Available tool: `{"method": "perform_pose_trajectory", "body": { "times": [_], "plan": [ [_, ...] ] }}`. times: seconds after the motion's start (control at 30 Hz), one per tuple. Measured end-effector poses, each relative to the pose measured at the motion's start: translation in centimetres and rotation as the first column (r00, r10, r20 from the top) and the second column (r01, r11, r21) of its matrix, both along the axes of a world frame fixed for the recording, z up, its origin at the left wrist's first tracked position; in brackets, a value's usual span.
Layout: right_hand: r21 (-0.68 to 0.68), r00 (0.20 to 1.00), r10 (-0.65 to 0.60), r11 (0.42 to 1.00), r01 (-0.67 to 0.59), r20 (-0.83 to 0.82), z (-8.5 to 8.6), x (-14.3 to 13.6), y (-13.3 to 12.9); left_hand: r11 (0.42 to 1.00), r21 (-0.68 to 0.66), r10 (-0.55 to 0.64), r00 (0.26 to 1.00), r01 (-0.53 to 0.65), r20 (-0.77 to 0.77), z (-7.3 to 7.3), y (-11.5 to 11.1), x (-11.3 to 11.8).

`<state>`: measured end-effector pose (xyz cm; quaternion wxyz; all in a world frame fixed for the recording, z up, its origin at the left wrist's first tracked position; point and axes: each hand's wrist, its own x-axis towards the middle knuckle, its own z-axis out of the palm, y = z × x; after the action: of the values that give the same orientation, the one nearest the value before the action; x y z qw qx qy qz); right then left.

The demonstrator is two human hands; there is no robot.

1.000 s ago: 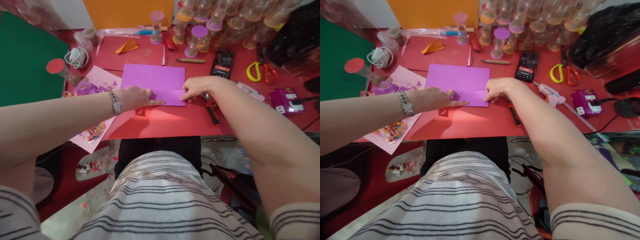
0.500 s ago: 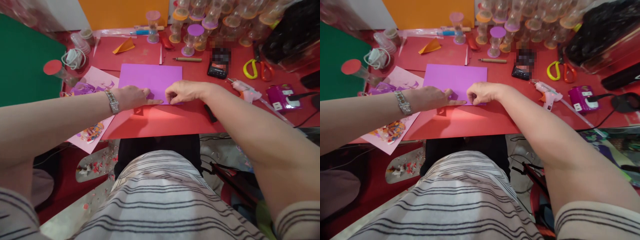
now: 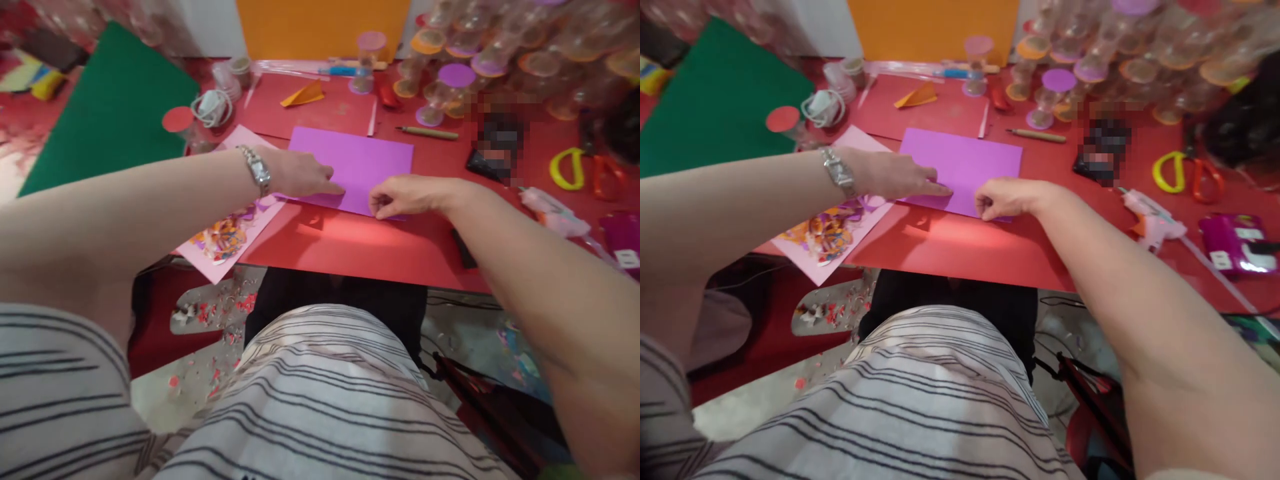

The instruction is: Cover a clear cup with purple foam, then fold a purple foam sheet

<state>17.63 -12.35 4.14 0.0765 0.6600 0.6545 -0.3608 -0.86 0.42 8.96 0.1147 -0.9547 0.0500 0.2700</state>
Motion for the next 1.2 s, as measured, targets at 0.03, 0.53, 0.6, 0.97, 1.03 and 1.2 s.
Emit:
{"method": "perform_pose_trajectory", "body": {
  "times": [0.03, 0.53, 0.6, 0.97, 1.03, 1.2],
  "plan": [
    [-0.016, 1.0, -0.008, 1.0, 0.008, -0.006, -0.2, 0.1, 0.0, 1.0, -0.019, 0.011, 1.0, -0.011, -0.01, 0.2, 0.6, -0.2],
    [-0.065, 0.982, -0.098, 0.994, 0.089, -0.16, -1.5, 0.8, -0.7, 0.978, -0.205, 0.041, 0.997, -0.027, 0.066, -2.2, 3.7, -1.9],
    [-0.091, 0.98, -0.115, 0.991, 0.101, -0.164, -1.4, 0.6, -0.8, 0.978, -0.205, 0.045, 0.996, -0.027, 0.082, -2.6, 3.8, -2.4],
    [-0.035, 0.983, -0.102, 0.995, 0.098, -0.155, -1.4, 0.3, -1.3, 0.977, -0.214, 0.035, 0.985, 0.002, 0.169, -4.2, 4.2, -4.7],
    [-0.002, 0.984, -0.094, 0.995, 0.095, -0.15, -1.4, 0.2, -1.4, 0.974, -0.228, 0.03, 0.98, 0.016, 0.196, -4.8, 4.5, -5.1],
    [0.073, 0.984, -0.087, 0.992, 0.1, -0.157, -1.9, 0.3, -1.6, 0.97, -0.242, 0.048, 0.95, 0.03, 0.31, -6.3, 4.7, -5.6]
  ]
}}
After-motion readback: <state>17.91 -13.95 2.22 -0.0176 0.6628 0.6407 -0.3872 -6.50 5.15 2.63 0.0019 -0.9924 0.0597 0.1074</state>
